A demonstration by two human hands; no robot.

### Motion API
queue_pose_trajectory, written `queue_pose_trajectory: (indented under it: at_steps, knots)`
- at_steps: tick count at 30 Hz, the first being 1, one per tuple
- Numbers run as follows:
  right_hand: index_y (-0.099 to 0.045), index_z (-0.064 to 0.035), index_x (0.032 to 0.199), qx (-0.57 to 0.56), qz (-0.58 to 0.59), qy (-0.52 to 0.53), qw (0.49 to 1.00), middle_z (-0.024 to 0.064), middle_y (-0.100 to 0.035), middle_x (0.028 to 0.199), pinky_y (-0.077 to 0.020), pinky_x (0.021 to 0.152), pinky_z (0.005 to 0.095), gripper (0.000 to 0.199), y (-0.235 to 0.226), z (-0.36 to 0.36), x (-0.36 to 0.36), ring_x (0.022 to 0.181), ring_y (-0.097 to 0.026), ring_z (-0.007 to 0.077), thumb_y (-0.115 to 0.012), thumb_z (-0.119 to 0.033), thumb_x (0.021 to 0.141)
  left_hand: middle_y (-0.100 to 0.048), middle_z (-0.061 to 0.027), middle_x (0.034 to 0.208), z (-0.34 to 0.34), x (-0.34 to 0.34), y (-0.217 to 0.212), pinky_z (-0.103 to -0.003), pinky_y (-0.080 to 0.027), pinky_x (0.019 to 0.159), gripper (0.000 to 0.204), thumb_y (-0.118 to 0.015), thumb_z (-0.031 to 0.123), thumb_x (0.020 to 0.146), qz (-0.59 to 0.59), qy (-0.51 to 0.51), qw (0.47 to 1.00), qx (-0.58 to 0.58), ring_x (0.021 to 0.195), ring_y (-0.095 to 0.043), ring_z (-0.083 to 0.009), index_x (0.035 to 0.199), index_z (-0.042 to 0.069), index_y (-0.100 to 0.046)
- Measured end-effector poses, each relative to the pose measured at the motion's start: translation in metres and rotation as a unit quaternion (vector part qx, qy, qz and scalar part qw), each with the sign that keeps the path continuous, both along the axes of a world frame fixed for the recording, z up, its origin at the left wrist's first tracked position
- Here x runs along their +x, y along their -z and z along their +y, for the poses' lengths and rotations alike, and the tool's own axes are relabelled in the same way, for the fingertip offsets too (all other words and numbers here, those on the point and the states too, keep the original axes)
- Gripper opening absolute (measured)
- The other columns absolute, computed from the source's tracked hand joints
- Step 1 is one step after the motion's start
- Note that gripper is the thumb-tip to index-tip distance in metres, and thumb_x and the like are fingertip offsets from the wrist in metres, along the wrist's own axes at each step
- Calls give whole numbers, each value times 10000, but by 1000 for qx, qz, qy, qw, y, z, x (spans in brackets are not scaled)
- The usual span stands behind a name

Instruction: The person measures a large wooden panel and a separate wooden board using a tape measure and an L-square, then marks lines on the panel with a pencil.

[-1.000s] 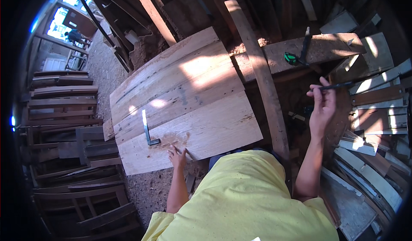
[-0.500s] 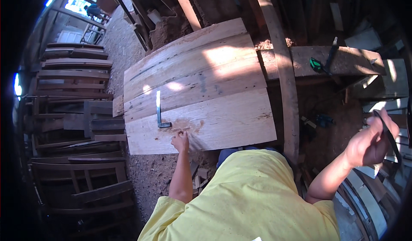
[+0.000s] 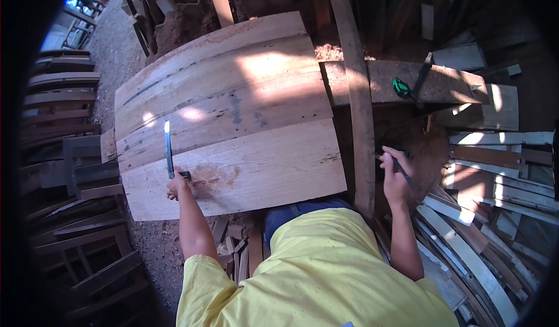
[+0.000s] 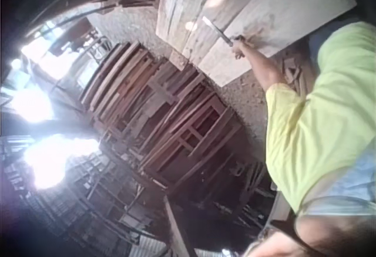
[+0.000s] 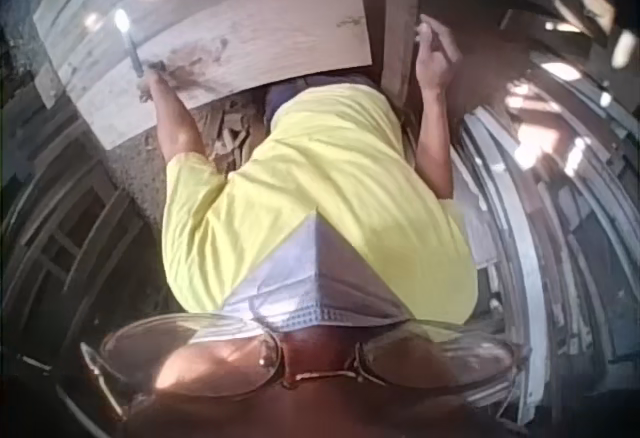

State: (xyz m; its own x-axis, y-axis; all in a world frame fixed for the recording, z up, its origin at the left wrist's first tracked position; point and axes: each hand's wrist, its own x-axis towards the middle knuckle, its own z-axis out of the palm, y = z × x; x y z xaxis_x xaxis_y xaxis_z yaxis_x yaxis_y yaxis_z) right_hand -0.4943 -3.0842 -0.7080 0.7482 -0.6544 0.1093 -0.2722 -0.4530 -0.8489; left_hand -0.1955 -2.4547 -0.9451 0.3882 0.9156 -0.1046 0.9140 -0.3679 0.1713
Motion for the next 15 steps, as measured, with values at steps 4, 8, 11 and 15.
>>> queue_pose_trajectory:
  at_steps: [4, 8, 11, 15]
  knots:
    - [-753, -18, 1228, 47, 30, -45, 997, 111, -779, 974, -574, 697, 284, 214, 47, 30, 25, 763, -730, 148, -651, -106, 1061, -702, -212, 1289, 46, 19, -5, -573, -528, 972, 758, -859, 662, 754, -39, 24, 994, -95, 1242, -605, -387, 1091, -10, -768]
    - [-745, -16, 1243, 94, 76, -44, 992, 115, -789, 993, -580, 715, 293, 238, 72, 67, 42, 775, -743, 158, -628, -149, 1084, -746, -96, 1081, 17, 9, -9, -447, -520, 972, 374, -867, 311, 886, -337, 99, 868, -351, 1046, -684, -239, 1099, 21, -766]
    - [-743, -24, 1239, 112, 70, -4, 991, 119, -767, 1023, -584, 718, 301, 223, 96, 85, 35, 811, -749, 167, -627, -131, 1082, -680, -28, 1082, -85, -11, -80, -278, -434, 798, 175, -792, 86, 954, -289, 280, 795, -454, 935, -640, -103, 1119, 43, -754]
    - [-722, -16, 1281, 143, 77, 58, 985, 135, -780, 1064, -583, 755, 308, 268, 112, 94, 31, 851, -754, 175, -594, -177, 1109, -694, -55, 1305, -169, -55, -98, -372, -589, 883, 271, -721, -53, 954, -267, 433, 674, -536, 1104, -720, -142, 1188, 74, -776]
